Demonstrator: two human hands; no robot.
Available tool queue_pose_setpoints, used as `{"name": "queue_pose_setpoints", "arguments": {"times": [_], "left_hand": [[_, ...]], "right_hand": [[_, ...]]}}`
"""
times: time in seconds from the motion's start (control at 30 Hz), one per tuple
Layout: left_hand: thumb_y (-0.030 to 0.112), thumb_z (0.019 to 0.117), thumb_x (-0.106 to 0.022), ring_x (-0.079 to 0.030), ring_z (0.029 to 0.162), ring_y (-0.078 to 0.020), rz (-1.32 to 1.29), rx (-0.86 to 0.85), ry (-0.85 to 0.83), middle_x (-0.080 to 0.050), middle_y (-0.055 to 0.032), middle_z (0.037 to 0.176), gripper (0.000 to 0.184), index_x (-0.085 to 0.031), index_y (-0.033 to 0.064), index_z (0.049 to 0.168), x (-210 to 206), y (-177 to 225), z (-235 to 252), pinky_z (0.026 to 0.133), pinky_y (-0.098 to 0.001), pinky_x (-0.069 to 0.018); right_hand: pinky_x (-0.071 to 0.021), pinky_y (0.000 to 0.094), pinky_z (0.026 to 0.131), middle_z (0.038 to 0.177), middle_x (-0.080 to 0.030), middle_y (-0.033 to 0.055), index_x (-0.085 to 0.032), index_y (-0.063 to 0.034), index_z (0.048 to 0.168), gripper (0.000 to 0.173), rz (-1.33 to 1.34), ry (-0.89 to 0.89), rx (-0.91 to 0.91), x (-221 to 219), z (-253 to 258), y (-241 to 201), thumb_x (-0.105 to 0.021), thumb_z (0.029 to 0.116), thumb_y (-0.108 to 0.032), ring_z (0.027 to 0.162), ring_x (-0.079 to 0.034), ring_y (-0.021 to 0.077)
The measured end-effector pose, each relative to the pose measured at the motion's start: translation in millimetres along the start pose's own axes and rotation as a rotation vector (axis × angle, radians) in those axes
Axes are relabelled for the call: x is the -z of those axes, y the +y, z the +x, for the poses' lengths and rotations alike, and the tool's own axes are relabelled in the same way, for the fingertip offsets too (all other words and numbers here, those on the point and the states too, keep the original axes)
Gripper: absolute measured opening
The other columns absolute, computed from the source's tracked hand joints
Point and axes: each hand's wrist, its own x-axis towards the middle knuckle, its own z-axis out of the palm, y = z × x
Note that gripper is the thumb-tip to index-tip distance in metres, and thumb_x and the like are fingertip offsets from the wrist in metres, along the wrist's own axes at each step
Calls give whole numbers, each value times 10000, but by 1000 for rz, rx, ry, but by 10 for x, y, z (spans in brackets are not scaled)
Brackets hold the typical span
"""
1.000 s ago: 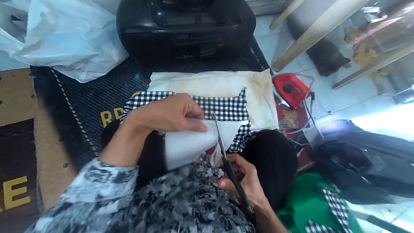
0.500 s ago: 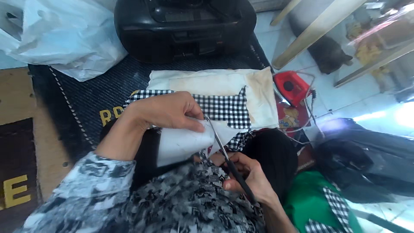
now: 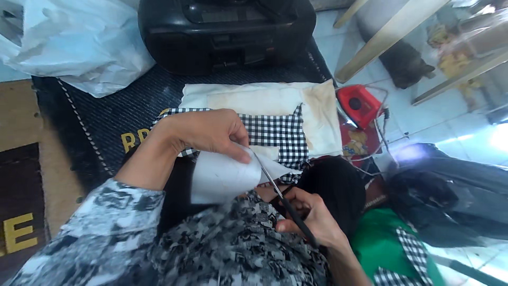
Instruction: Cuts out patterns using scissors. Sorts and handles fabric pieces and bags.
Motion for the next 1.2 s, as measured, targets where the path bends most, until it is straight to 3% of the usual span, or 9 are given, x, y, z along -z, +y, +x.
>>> {"name": "queue_pose_setpoints", "arguments": {"times": [0.73,0.8,0.87,0.9,0.93,1.0,1.07,1.13,1.2], "left_hand": [[147,876,-795,-592,505,-37,-5,15,27,-648,3,593,152,-717,67,773,-42,-27,83,468,-189,-480],[215,852,-827,-649,615,-70,126,25,227,-694,-11,697,158,-744,83,873,-86,-3,31,568,-251,-543],[333,871,-806,-683,951,-186,287,-19,569,-719,-87,1025,375,-716,71,1123,-243,67,-94,857,-429,-564],[381,905,-751,-651,1045,-222,342,-102,764,-688,-120,1121,429,-691,55,1177,-381,89,-156,915,-455,-526],[378,944,-703,-630,1027,-200,338,-222,943,-675,-123,1108,386,-686,36,1124,-555,102,-205,897,-401,-512],[342,1004,-625,-618,837,-16,93,-426,1060,-641,38,885,245,-645,121,900,-1064,108,-241,745,-207,-537],[386,1068,-514,-596,751,41,-321,-391,852,-621,93,762,401,-648,133,789,-1667,16,-142,699,-165,-519],[492,1090,-354,-571,736,36,-628,-203,748,-594,102,754,535,-631,128,811,-2087,-158,58,706,-170,-492],[660,1036,-289,-617,850,-28,-858,-127,702,-649,48,891,688,-645,73,990,-2220,-309,230,790,-223,-525]], "right_hand": [[-470,151,488,695,-619,-118,-629,-97,1056,609,147,-36,-78,-60,18,50,-816,782,-607,548,-558,-34],[-486,166,483,698,-630,-106,-630,-85,1075,627,153,3,-103,-98,23,39,-810,787,-612,543,-571,-20],[-495,163,473,690,-633,-119,-625,-89,1084,632,159,66,-133,-140,14,9,-814,778,-610,531,-573,-26],[-493,160,471,689,-632,-128,-620,-97,1087,619,173,92,-143,-162,6,-8,-819,778,-595,529,-570,-32],[-493,159,472,692,-634,-132,-616,-103,1088,602,193,113,-146,-187,2,-24,-825,781,-576,529,-571,-32],[-494,157,474,700,-643,-132,-615,-101,1088,597,228,144,-137,-251,3,-64,-833,779,-563,533,-575,-33],[-497,161,474,706,-643,-124,-612,-91,1084,582,247,153,-94,-313,26,-121,-824,798,-552,536,-572,-34],[-508,167,484,731,-656,-103,-596,-74,1073,565,257,161,-51,-362,51,-186,-804,828,-539,556,-590,-26],[-518,173,487,746,-673,-94,-588,-79,1066,554,291,171,-31,-369,53,-257,-792,837,-540,563,-606,-14]]}}
